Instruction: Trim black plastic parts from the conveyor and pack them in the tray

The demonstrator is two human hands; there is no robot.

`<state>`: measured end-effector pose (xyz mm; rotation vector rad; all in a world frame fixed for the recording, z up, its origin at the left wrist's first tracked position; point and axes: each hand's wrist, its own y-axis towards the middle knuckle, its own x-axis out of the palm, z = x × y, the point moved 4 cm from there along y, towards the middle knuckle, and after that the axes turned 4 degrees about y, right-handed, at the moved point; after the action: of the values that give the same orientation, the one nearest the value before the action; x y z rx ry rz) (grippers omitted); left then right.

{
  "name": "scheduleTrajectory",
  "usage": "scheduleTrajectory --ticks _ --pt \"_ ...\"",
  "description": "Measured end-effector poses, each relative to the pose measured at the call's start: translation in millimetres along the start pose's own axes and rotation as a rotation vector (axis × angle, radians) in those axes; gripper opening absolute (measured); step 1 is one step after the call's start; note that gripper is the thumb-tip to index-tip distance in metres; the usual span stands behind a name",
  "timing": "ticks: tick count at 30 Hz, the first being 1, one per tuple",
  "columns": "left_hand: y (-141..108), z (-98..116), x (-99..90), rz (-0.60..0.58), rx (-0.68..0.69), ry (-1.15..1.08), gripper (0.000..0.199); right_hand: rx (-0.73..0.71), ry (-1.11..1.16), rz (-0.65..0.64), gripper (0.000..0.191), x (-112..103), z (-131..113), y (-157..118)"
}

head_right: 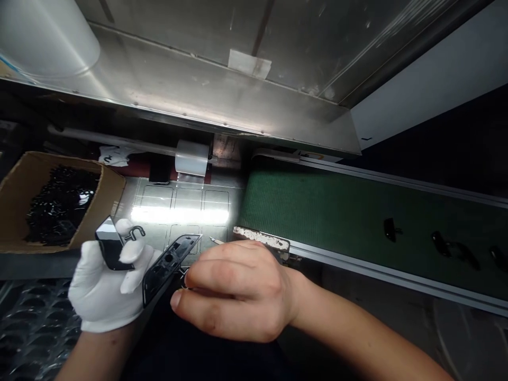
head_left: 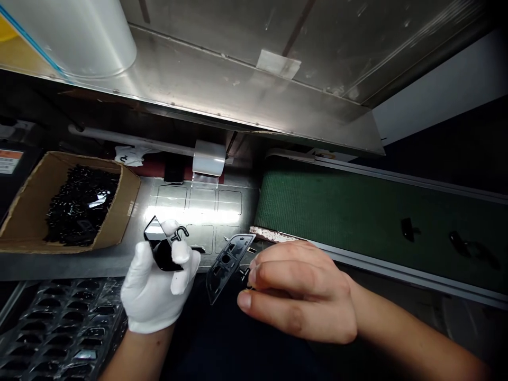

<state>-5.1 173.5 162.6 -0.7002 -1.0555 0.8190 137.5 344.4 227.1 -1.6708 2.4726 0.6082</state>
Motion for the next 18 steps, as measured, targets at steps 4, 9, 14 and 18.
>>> scheduleTrajectory --ticks 4,9,14,18 --pt "-0.9 0.7 0.2 -0.009 0.013 -0.001 0.03 0.015 -0.024 -0.005 0.01 1.8 0.1 -0.1" --pt "-1.6 1.1 -1.8 0.009 0.007 -0.008 0.03 0.029 -0.022 0.0 0.006 4.1 -1.5 0.0" --pt "0.4 -0.3 -2.8 -0.029 0.035 -0.005 0.032 0.077 -0.018 0.058 0.012 8.7 -4.0 -3.0" --pt "0.0 -0.3 -4.2 -0.012 0.036 -0.009 0.03 0.084 -0.006 0.037 0.012 11.8 -4.8 -6.3"
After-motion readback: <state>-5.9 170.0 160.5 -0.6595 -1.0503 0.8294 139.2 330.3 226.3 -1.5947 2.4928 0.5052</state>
